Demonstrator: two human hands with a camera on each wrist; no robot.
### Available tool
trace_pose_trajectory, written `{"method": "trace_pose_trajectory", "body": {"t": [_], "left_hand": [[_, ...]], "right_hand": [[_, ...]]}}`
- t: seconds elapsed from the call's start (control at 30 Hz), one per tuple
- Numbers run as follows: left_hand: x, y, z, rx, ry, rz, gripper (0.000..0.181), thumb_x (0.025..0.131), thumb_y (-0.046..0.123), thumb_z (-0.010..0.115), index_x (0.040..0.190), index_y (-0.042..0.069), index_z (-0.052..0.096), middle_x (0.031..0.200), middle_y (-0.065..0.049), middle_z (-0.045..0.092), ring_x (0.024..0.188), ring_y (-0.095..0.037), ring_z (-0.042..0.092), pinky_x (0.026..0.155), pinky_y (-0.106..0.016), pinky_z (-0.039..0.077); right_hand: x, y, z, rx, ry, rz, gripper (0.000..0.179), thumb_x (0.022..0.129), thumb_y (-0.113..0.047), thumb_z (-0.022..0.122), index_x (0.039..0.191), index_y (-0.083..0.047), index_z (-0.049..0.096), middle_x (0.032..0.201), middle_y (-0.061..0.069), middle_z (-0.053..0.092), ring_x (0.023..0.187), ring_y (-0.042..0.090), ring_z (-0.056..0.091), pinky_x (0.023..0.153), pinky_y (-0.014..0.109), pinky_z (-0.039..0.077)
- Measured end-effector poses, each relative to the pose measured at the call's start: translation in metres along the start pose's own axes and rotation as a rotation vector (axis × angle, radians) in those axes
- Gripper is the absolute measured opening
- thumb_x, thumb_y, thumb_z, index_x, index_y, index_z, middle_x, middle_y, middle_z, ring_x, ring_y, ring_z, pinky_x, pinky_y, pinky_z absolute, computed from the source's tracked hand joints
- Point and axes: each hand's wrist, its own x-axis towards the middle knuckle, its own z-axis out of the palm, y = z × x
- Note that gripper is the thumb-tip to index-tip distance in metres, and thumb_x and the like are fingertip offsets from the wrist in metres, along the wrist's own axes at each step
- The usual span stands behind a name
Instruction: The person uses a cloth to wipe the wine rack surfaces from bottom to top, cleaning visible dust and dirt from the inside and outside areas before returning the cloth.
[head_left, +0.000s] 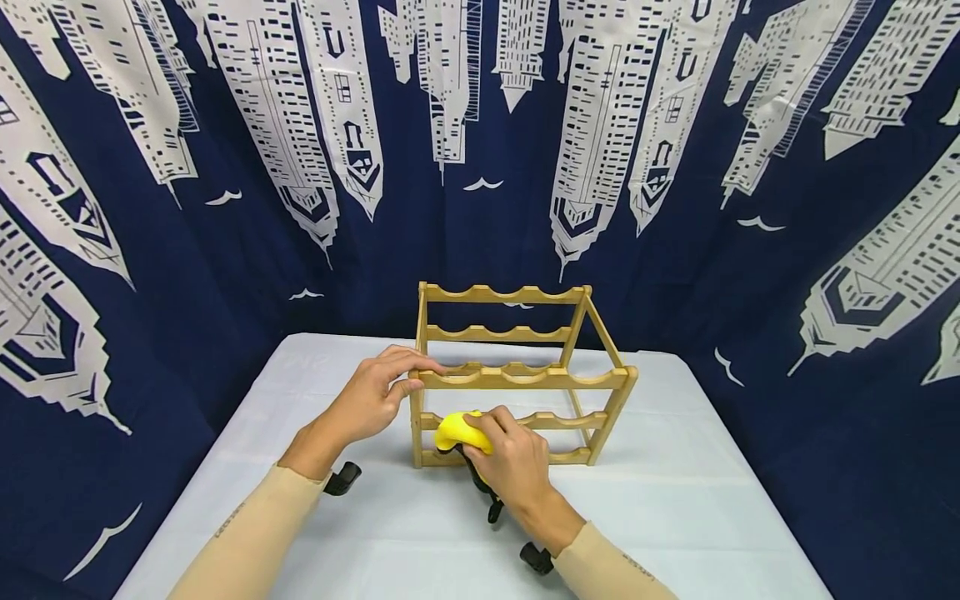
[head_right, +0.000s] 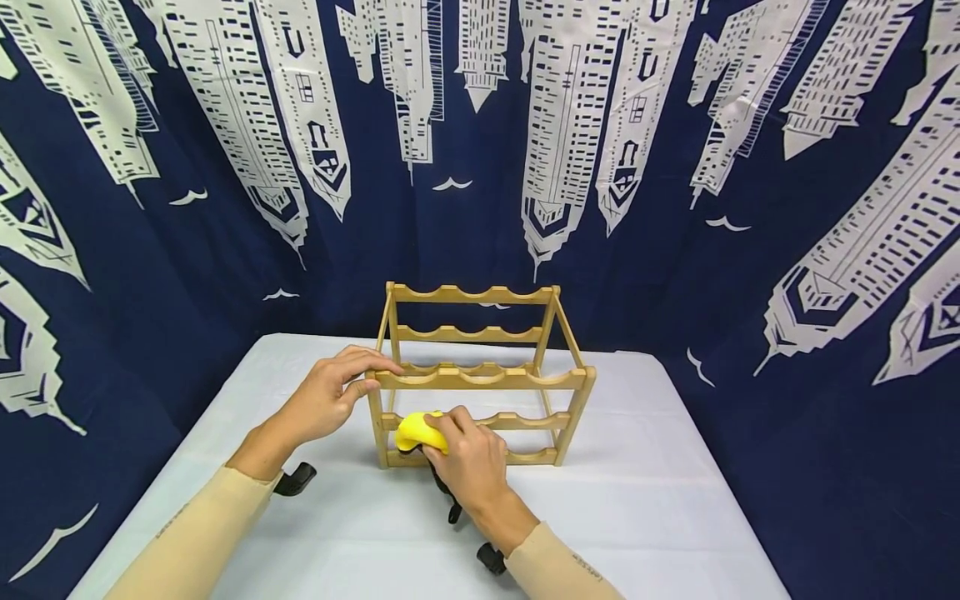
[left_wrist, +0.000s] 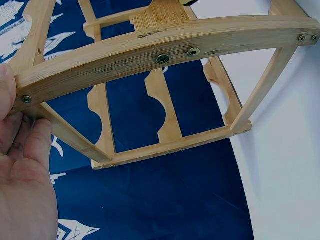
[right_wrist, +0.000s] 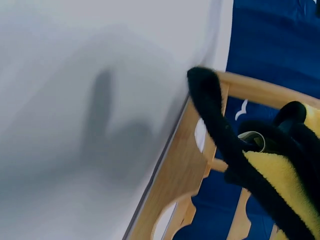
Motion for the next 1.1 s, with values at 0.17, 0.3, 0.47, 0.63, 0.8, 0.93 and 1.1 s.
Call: {"method": "trace_pose_trajectory", "body": {"t": [0.17,0.3,0.47,0.63,0.8,0.93,1.1], "left_hand": [[0.0,0.0,0.0,0.003,-0.005,0.0,0.031,0.113,0.005,0.071,0.139,0.017,0.082,0.14,0.006,0.082,0.144,-0.026,0.069,0.114,-0.057,0.063],[0.0,0.0,0.0,0.002,-0.005,0.009,0.031,0.113,0.006,0.071,0.139,0.017,0.082,0.14,0.007,0.083,0.144,-0.026,0.07,0.114,-0.058,0.062],[-0.001,-0.002,0.001,-0.001,0.009,0.014,0.033,0.112,0.005,0.072,0.138,0.023,0.083,0.14,0.009,0.083,0.142,-0.024,0.07,0.112,-0.052,0.062],[0.0,-0.003,0.003,-0.008,0.025,0.03,0.034,0.111,0.003,0.073,0.136,0.024,0.083,0.138,0.008,0.083,0.141,-0.024,0.071,0.113,-0.052,0.062],[0.002,-0.003,0.004,-0.015,0.006,0.031,0.032,0.112,0.007,0.073,0.137,0.024,0.083,0.139,0.008,0.083,0.143,-0.024,0.07,0.116,-0.053,0.06],[0.002,-0.003,0.003,-0.016,0.007,0.03,0.032,0.111,0.006,0.073,0.137,0.024,0.083,0.138,0.008,0.083,0.143,-0.023,0.07,0.115,-0.053,0.06],[0.0,-0.004,0.001,-0.007,0.016,0.036,0.031,0.111,0.007,0.074,0.136,0.024,0.083,0.137,0.008,0.083,0.142,-0.024,0.071,0.113,-0.052,0.061]], "right_hand": [[-0.001,0.014,-0.01,0.026,0.021,0.015,0.064,0.063,-0.019,0.119,0.121,-0.017,0.089,0.098,0.0,0.077,0.07,0.016,0.079,0.06,0.034,0.068],[-0.003,0.027,-0.022,0.048,0.015,0.087,0.051,0.074,-0.019,0.113,0.119,-0.015,0.09,0.098,0.001,0.076,0.072,0.018,0.078,0.057,0.036,0.066],[-0.007,0.048,-0.036,0.012,0.007,0.191,0.036,0.081,-0.018,0.106,0.113,-0.012,0.09,0.096,0.003,0.076,0.065,0.019,0.072,0.051,0.035,0.059],[-0.014,0.063,-0.047,-0.075,0.015,0.103,0.043,0.076,-0.019,0.11,0.114,-0.013,0.089,0.1,0.004,0.075,0.058,0.02,0.069,0.046,0.035,0.055],[-0.022,0.072,-0.055,-0.116,0.069,0.008,0.054,0.069,-0.018,0.114,0.117,-0.012,0.088,0.101,0.008,0.075,0.058,0.022,0.071,0.049,0.038,0.059],[-0.025,0.079,-0.058,-0.104,0.103,-0.016,0.056,0.069,-0.016,0.112,0.119,-0.01,0.087,0.102,0.011,0.076,0.063,0.027,0.074,0.054,0.044,0.064],[-0.029,0.093,-0.061,-0.102,0.136,-0.021,0.049,0.075,-0.017,0.103,0.12,-0.009,0.087,0.103,0.013,0.077,0.065,0.03,0.075,0.055,0.047,0.064]]}}
